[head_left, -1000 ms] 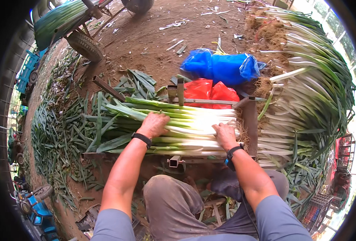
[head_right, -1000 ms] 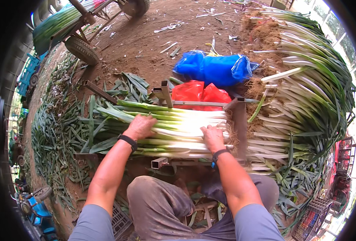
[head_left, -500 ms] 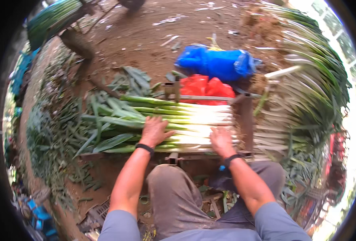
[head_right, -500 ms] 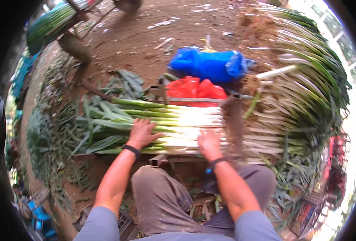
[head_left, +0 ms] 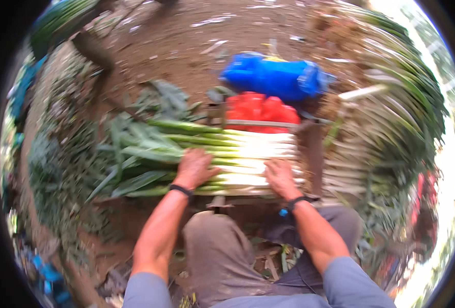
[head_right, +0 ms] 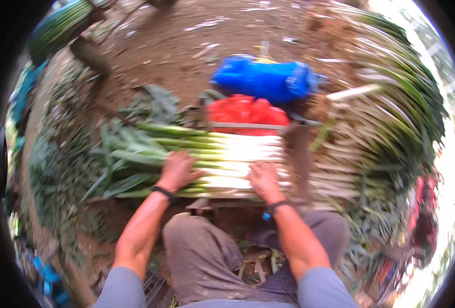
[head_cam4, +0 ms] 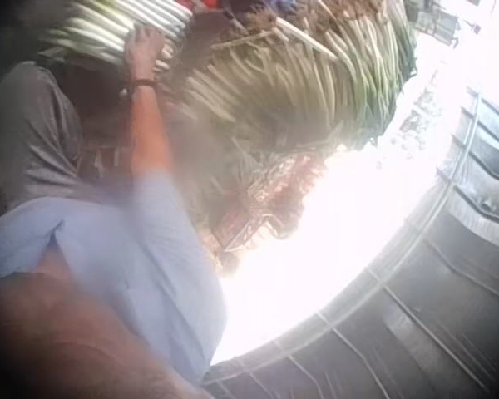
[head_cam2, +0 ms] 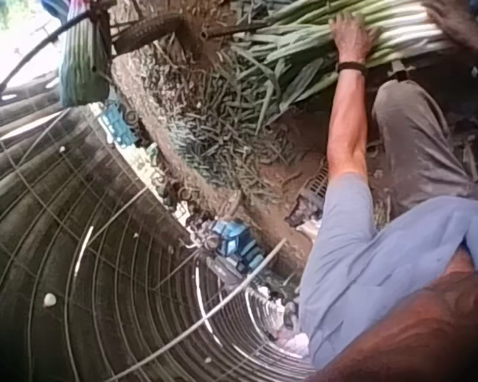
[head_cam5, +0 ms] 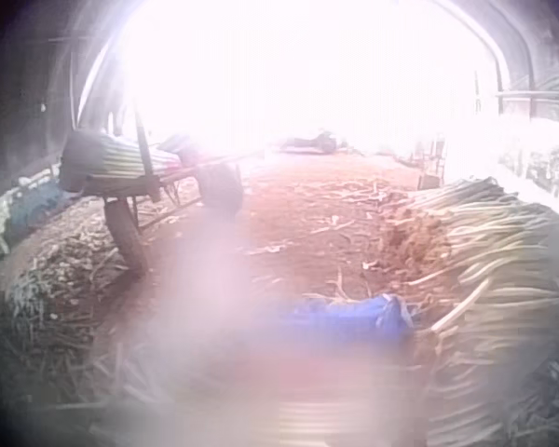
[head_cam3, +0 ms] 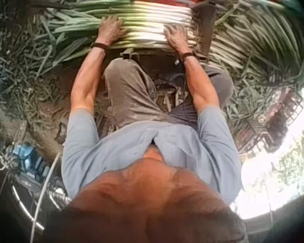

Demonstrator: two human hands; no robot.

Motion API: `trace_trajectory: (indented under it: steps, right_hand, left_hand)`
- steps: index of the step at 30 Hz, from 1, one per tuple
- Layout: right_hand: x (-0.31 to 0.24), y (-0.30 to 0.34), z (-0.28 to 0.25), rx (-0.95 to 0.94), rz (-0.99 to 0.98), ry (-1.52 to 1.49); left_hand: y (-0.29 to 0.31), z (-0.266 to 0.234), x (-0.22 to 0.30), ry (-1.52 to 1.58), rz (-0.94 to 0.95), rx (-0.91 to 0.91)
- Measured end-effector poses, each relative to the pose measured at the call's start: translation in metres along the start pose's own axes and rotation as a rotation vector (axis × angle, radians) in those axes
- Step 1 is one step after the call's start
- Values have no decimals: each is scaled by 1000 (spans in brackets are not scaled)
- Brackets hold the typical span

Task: The person picks up leeks from a large pile, trims them by hand, and arranges them into a wooden crate.

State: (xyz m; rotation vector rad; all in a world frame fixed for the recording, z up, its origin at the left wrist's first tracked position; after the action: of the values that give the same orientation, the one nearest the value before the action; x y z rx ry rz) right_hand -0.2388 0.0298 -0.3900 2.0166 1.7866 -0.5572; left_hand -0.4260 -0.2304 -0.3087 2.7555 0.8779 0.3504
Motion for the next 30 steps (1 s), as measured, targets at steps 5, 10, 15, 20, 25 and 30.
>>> trace_trajectory:
  steps: [5, 10, 15, 20, 25, 30]
  right_hand:
    - [0, 18, 3, -134, 248, 91]
    - [-20, 21, 4, -90, 199, 42]
    - [-24, 21, 8, -61, 180, 88]
    - [-13, 14, 18, -6, 129, 231]
    - [-14, 10, 14, -145, 176, 140]
    - [-12, 24, -5, -362, 243, 111]
  left_hand:
    - [0, 13, 14, 62, -88, 31]
    - [29, 15, 10, 82, -50, 130]
    - [35, 12, 10, 69, -1, 68]
    - [20, 19, 9, 29, 11, 134]
    - [11, 15, 9, 43, -76, -86]
    - [8, 20, 22, 71, -62, -119]
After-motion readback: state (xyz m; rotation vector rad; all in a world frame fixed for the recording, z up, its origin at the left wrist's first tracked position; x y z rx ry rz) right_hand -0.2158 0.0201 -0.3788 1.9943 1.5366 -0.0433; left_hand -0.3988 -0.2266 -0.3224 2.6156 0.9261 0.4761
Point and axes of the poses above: each hand's wrist, its own y-axis away from the middle knuckle, its own z-axis out of the palm, x = y × z, the point moved 2 cm from there along -y, towards the middle knuckle, and after that the axes turned 15 degrees about -x, right-handed, at the moved point
